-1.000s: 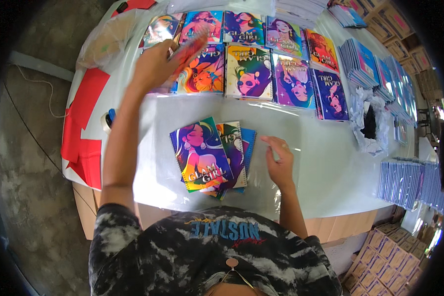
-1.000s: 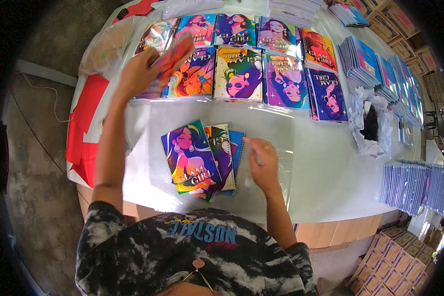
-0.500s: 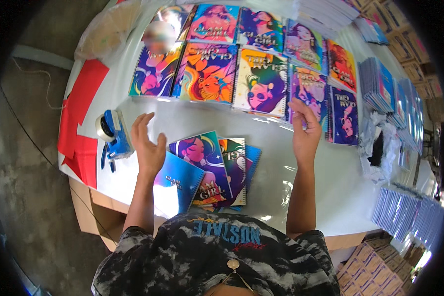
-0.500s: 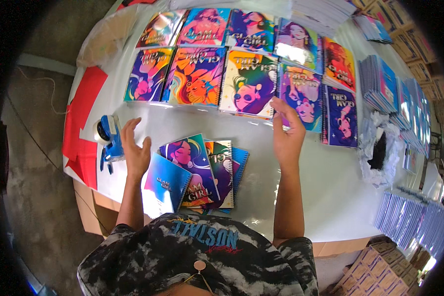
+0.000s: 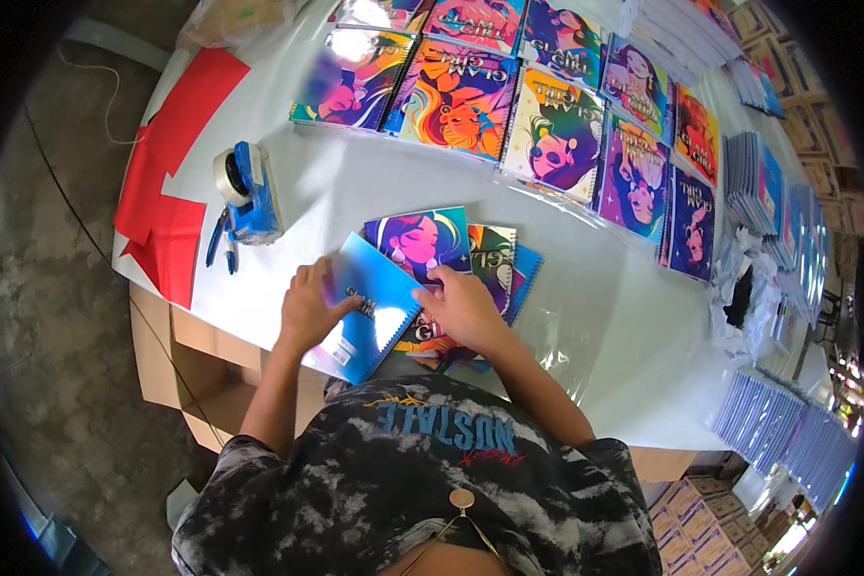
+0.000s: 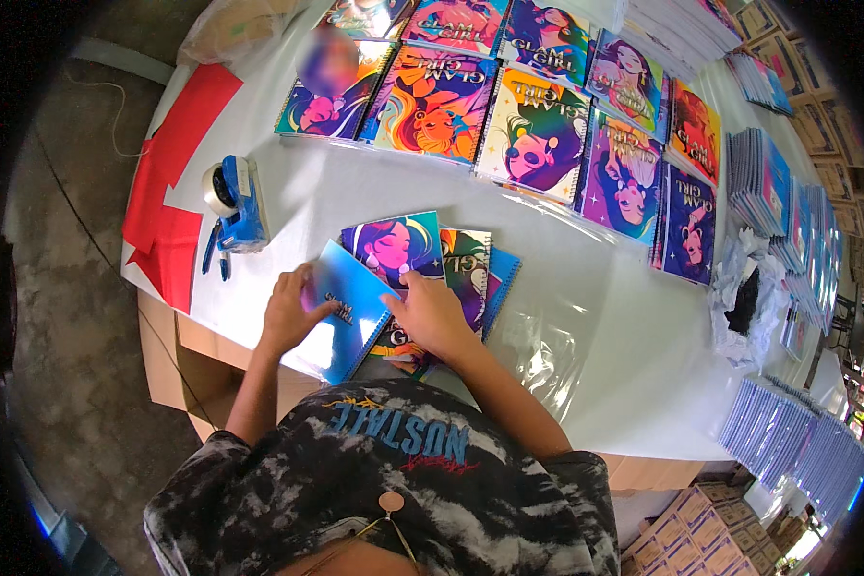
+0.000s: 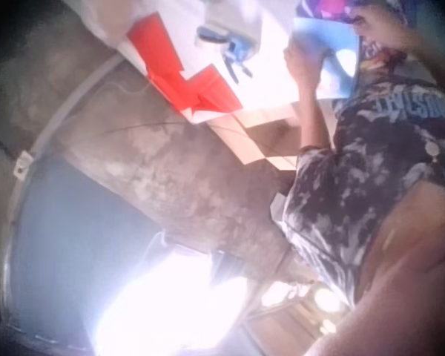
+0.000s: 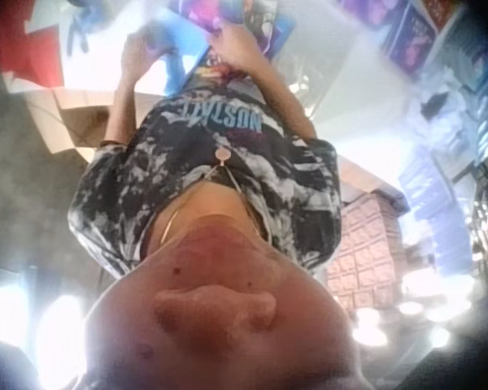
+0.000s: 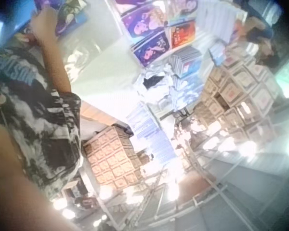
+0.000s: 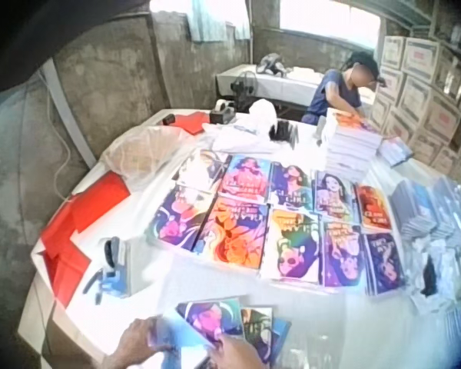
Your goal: The person repeatedly picks up stacks of spiral-bound notebooks, places them into clear plastic bags, and seals the bags using a handheld tape dispenser. The packaged notebooks are set aside on the table.
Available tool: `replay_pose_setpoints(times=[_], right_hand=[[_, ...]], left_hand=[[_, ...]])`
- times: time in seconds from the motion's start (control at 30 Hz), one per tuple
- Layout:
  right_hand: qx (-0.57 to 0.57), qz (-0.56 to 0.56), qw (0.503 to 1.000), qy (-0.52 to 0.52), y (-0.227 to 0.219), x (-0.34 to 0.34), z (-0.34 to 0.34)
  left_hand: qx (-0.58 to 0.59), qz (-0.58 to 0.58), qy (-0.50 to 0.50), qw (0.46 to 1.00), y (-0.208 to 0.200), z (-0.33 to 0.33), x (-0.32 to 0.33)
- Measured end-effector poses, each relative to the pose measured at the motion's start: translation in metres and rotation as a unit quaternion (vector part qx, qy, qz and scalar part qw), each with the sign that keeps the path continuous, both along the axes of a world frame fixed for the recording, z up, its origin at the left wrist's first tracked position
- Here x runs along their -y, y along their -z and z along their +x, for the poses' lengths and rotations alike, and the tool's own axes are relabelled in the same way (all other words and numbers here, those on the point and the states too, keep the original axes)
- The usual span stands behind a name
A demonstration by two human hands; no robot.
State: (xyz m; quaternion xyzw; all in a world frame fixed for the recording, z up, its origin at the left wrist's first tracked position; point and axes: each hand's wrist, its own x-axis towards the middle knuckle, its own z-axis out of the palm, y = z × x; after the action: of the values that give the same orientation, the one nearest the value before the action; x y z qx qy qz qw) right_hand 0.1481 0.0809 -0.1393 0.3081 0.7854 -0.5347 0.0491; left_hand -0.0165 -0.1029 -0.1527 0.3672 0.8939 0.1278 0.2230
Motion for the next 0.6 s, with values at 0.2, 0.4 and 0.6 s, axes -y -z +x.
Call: replay_pose_setpoints(times=[0.2, 0.4, 0.6], right_hand=[[-0.137, -0.115, 0.979, 0.098, -0.006, 0.022, -0.002], [-0.448, 0.110, 0.883, -0.090, -0.110, -0.025, 0.042], [-0.203, 0.263, 0.904, -0.268, -0.009, -0.023, 0.102]], left_hand=[[0.180, 0.048, -0.110, 0.976, -0.010, -0.004, -0.004], [0.236, 0.436, 0.047, 0.867, -0.081, -0.015, -0.014], [0.112, 0.185, 0.175, 0.960, -0.049, -0.038, -0.058]])
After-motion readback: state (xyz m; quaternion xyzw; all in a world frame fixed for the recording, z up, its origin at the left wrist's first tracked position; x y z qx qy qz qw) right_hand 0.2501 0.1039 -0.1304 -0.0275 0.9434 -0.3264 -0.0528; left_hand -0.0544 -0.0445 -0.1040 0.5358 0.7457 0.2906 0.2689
